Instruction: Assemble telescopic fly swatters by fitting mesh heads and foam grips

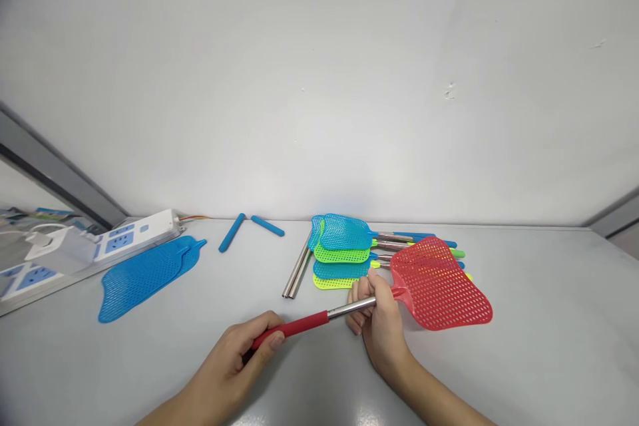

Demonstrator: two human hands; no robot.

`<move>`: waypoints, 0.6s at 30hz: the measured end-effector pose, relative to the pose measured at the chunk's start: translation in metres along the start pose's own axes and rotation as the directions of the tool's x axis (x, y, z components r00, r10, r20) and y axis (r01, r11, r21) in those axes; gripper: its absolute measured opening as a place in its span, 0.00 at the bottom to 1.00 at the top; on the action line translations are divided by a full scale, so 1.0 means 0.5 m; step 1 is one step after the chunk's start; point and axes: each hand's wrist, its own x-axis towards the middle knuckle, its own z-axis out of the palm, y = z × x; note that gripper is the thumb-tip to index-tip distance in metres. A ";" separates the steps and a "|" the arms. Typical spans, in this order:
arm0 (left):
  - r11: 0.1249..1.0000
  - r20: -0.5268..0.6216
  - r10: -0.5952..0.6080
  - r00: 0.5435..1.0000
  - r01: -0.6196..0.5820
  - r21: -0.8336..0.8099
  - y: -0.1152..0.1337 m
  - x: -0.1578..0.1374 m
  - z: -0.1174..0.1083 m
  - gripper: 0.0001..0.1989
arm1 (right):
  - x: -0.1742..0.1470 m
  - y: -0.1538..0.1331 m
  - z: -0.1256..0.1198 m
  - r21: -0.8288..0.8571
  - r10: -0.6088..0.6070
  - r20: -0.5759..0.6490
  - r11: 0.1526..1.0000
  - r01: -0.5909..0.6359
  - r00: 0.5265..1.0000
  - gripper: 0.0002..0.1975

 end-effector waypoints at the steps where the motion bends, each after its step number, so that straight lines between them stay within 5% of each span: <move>1: 1.000 -0.004 -0.005 1.000 0.005 -0.004 0.000 0.000 0.000 0.16 | 0.000 0.000 0.000 -0.001 0.005 -0.004 1.000 -0.005 1.000 0.22; 18: 0.995 -0.056 -0.030 0.998 0.025 -0.097 0.002 0.000 -0.005 0.14 | -0.002 -0.005 -0.001 -0.074 0.056 0.031 0.996 -0.054 0.998 0.23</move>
